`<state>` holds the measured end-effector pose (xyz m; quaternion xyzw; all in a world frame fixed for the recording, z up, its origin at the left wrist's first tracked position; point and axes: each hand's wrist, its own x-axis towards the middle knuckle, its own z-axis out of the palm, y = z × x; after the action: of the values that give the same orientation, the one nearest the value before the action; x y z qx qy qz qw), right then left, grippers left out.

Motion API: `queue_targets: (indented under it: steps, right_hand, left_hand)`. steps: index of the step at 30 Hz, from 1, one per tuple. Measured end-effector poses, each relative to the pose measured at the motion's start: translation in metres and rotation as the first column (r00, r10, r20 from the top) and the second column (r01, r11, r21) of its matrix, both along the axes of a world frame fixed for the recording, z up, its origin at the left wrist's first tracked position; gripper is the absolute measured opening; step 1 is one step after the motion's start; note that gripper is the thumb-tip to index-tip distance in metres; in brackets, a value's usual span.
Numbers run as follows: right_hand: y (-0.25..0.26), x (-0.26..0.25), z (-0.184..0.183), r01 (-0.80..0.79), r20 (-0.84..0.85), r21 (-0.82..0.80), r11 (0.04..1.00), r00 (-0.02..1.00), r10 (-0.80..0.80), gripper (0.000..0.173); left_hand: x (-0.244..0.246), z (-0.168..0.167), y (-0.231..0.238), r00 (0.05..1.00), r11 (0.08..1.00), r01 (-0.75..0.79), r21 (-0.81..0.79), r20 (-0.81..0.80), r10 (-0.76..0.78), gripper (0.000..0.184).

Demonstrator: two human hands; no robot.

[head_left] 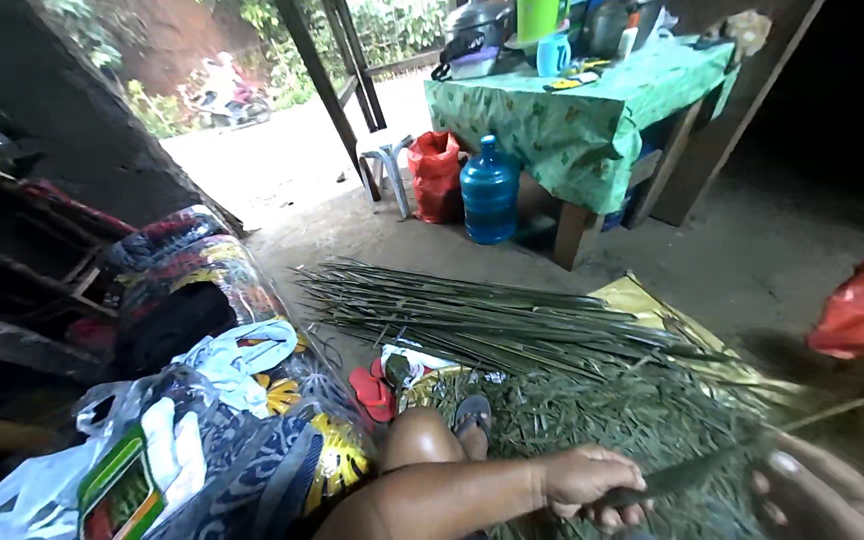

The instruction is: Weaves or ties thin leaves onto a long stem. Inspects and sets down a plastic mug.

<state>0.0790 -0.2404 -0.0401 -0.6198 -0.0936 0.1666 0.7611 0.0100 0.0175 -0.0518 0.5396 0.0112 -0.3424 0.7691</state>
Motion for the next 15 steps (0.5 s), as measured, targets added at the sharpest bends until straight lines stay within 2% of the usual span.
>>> queue_targets:
  steps: [3, 5, 8, 10, 15]
  right_hand:
    - [0.016, -0.013, 0.011, 0.012, -0.024, -0.131, 0.991, 1.000, -0.015, 0.024]
    - [0.019, -0.017, 0.016, -0.052, -0.023, -0.173, 0.984, 0.999, 0.049, 0.020]
    - [0.024, -0.017, 0.010, -0.230, -0.008, -0.141, 0.963, 0.973, 0.231, 0.020]
    - [0.028, -0.019, 0.000, -0.312, 0.015, -0.075, 0.947, 0.949, 0.314, 0.019]
    - [0.032, -0.020, -0.006, -0.312, 0.116, -0.045, 0.949, 0.942, 0.316, 0.021]
  left_hand:
    - [0.000, 0.016, 0.003, 0.997, 0.997, -0.064, 0.034, -0.048, 0.065, 0.019]
    - [0.001, 0.024, 0.003, 0.993, 0.995, -0.083, 0.049, -0.079, 0.086, 0.020]
    - [0.004, 0.019, 0.001, 0.993, 0.995, -0.099, 0.027, -0.069, 0.101, 0.023]
    - [0.006, 0.011, 0.001, 0.995, 0.995, -0.093, -0.045, -0.050, 0.091, 0.026]
    - [0.005, 0.010, 0.002, 0.997, 0.986, -0.048, -0.159, -0.067, 0.037, 0.026]
